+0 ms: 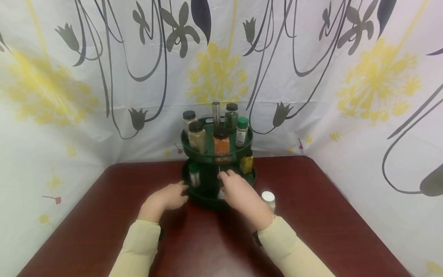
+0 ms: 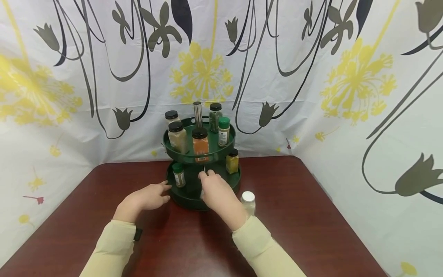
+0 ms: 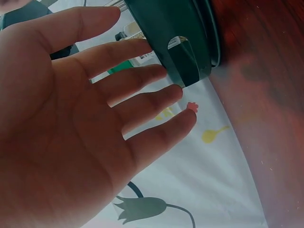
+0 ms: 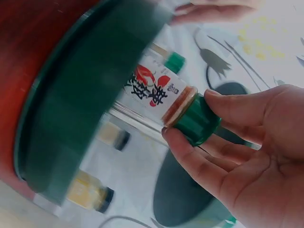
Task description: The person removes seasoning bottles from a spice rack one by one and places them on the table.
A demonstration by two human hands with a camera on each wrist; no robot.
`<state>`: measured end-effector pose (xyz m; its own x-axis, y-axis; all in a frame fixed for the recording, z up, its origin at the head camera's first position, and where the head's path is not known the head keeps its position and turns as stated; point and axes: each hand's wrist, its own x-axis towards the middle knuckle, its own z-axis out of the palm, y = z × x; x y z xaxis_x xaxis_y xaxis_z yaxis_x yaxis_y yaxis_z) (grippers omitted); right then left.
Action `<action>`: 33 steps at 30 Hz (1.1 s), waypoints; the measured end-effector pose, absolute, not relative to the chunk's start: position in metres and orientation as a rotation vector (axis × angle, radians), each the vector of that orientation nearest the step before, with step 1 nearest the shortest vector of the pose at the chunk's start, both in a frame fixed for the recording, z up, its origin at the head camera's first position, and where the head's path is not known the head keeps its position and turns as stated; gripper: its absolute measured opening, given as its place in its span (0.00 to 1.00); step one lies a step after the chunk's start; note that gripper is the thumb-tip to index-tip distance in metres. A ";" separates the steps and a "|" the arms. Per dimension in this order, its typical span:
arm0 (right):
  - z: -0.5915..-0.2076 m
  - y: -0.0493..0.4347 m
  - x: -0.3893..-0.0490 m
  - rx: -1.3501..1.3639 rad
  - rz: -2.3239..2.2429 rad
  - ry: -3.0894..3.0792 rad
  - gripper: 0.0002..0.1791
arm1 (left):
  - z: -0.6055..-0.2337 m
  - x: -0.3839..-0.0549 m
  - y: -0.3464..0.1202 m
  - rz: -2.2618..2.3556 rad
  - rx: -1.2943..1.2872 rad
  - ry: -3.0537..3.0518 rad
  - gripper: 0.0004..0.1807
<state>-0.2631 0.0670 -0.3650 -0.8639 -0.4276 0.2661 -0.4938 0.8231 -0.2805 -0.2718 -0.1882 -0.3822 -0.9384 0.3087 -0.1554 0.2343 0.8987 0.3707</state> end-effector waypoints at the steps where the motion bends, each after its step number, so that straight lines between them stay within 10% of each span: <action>1: -0.361 0.068 -0.261 0.698 0.527 -2.822 0.20 | -0.382 -0.272 -0.188 0.519 0.414 2.854 0.29; 33: -0.317 0.111 -0.239 0.684 0.486 -3.145 0.14 | -0.382 -0.272 -0.185 0.497 0.400 2.857 0.29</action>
<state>-0.2389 0.1108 -0.3173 -0.9056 -0.4214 -0.0472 -0.3875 0.8676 -0.3117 -0.2724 -0.1846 -0.3818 -0.9402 0.2996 -0.1619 0.2274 0.9062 0.3566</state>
